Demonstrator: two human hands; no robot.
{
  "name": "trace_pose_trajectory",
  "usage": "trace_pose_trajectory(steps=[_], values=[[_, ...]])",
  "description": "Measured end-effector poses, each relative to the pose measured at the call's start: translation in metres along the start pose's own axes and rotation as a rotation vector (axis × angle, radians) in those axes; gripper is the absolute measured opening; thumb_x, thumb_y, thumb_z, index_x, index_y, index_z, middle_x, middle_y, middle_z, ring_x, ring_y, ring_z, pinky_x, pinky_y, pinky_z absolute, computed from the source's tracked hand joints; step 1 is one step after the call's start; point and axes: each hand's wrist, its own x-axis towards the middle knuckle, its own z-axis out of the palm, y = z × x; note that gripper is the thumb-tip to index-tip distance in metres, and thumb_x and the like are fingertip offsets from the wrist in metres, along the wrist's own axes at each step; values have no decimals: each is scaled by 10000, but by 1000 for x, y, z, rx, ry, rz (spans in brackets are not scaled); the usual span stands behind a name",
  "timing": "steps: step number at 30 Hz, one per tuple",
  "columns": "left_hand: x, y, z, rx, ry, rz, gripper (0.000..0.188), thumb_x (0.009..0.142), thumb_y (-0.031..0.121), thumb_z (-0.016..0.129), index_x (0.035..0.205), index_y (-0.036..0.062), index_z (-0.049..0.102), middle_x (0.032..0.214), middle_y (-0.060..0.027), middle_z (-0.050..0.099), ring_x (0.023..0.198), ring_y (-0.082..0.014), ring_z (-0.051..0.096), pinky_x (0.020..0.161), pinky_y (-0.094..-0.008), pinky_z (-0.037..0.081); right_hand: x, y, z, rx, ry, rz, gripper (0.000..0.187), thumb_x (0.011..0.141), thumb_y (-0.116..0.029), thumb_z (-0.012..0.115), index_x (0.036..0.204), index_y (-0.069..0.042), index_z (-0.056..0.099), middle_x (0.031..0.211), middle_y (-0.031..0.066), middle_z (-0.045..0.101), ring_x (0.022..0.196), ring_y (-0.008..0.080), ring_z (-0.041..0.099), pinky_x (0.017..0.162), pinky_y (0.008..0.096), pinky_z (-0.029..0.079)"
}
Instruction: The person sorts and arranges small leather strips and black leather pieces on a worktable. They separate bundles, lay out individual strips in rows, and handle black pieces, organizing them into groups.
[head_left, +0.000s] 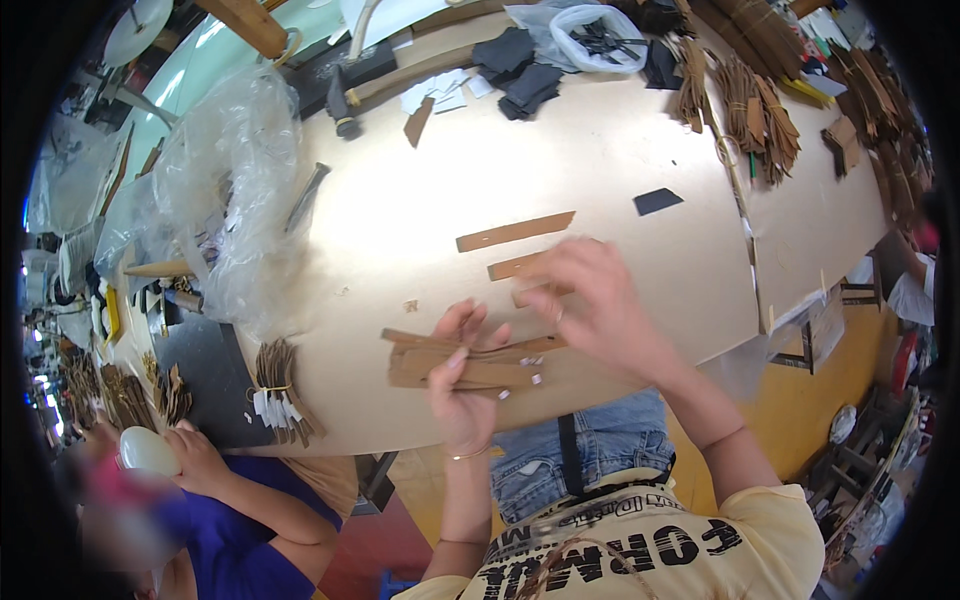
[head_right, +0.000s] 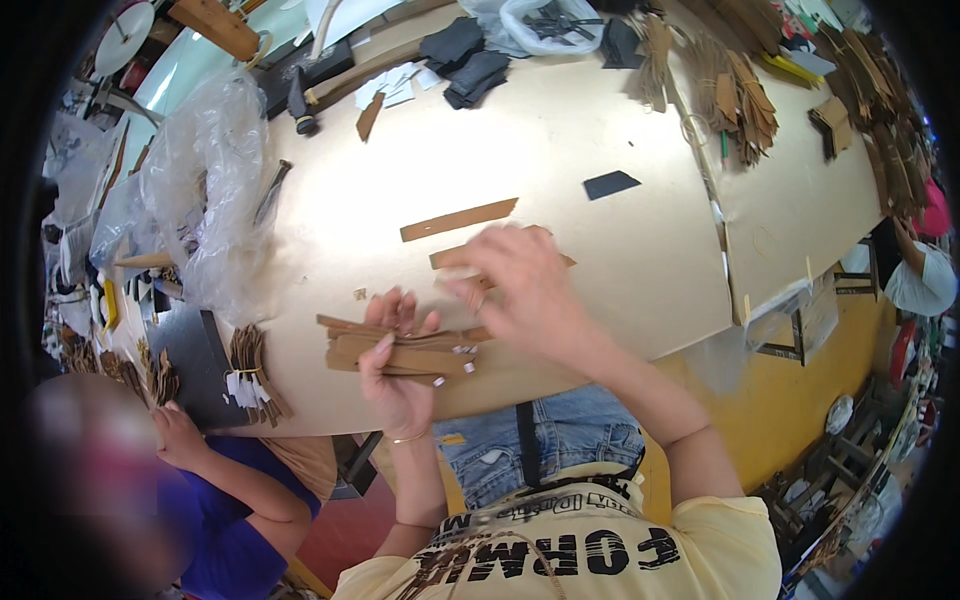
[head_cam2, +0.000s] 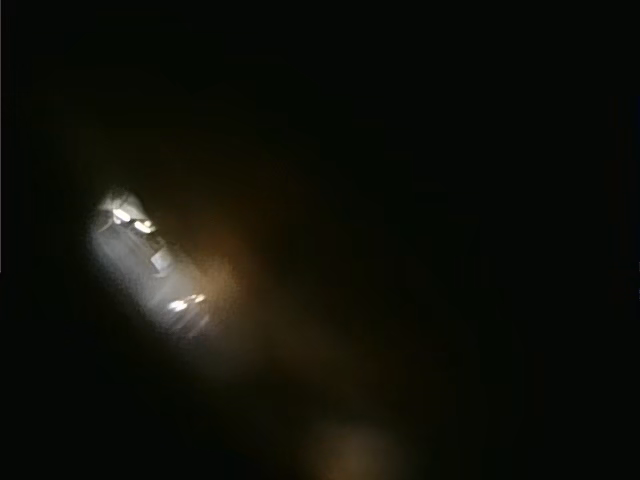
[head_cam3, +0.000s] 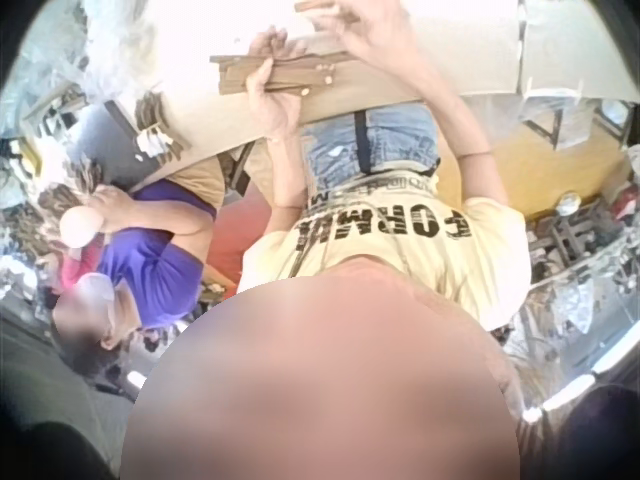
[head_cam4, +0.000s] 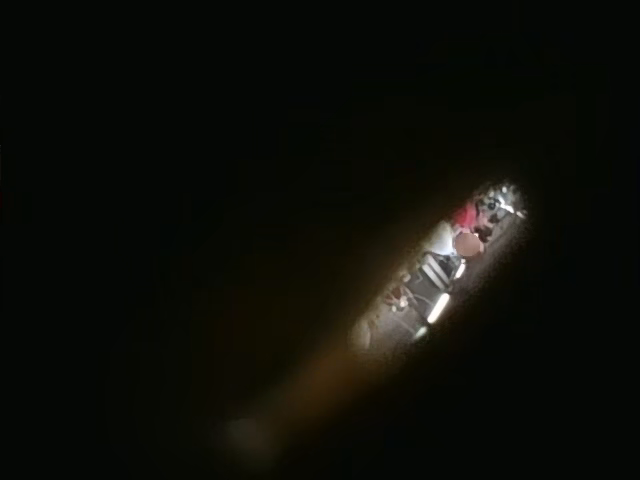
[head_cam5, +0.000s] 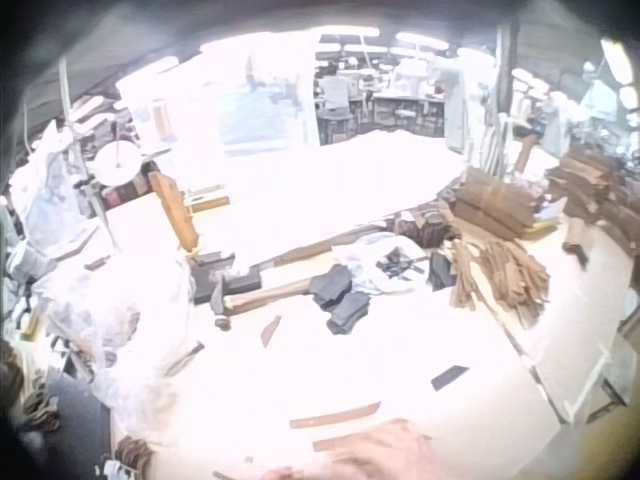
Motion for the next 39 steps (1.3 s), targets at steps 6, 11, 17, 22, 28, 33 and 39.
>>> trace_pose_trajectory(steps=[6, 11, 17, 22, 28, 33, 39], values=[[-20, 15, -35, 2, 86, 120, 419, 878, 129, 499, 1271, -10, 542, 1206, -115, 512, 1130, -217, 498, 978, -454, 495, 35, 63, -11, -293, 24, 105, 203, 832, -262, 737, 925, -90, 682, 958, 39, 612, 963, 226, 570, 845, 374, 391], [-31, 18, -37, -57, 95, 145, 405, 873, 93, 513, 1266, 2, 550, 1213, -114, 504, 1138, -216, 492, 953, -441, 499, 52, 59, -19, -165, -175, 224, 177, 825, -244, 739, 810, -84, 667, 804, 54, 659, 801, 231, 623, 793, 372, 430], [-52, 19, -20, -133, -15, 146, 398, 867, 73, 514, 1259, 28, 567, 1206, -117, 504, 1097, -235, 509, 916, -445, 521, -16, 7, -30, -8, -54, -208, 133, 817, -223, 737, 823, -105, 675, 812, 14, 673, 827, 203, 634, 796, 360, 439], [-65, 36, -9, -236, -252, 190, 397, 862, 77, 519, 1254, 50, 580, 1199, -123, 506, 1056, -239, 515, 882, -445, 559, -92, -10, -34, 304, -254, -41, 107, 833, -201, 739, 863, -108, 695, 837, 9, 668, 814, 203, 615, 792, 328, 404], [-57, 28, 7, -78, -45, 46, 454, 890, 136, 491, 1321, -4, 515, 1379, -151, 493, 1294, -272, 454, 1069, -485, 452, -118, 13, -18, -244, 73, 277, 92, 820, -173, 752, 861, -110, 700, 800, -4, 628, 787, 188, 587, 805, 336, 378], [-47, 1, 26, -285, -109, -152, 528, 896, 116, 461, 1408, -7, 423, 1479, -175, 409, 1412, -308, 348, 1155, -474, 356, -114, 14, -14, -293, 187, 231, 107, 802, -171, 764, 869, -112, 705, 830, 13, 590, 846, 192, 558, 824, 345, 353], [-47, -6, 33, -272, -117, -143, 579, 869, 89, 440, 1439, -9, 410, 1574, -241, 225, 1491, -343, 165, 1218, -509, 184, -100, 3, -21, 234, 194, 355, 133, 851, -150, 735, 924, -44, 706, 866, 46, 624, 852, 178, 589, 806, 322, 431]])
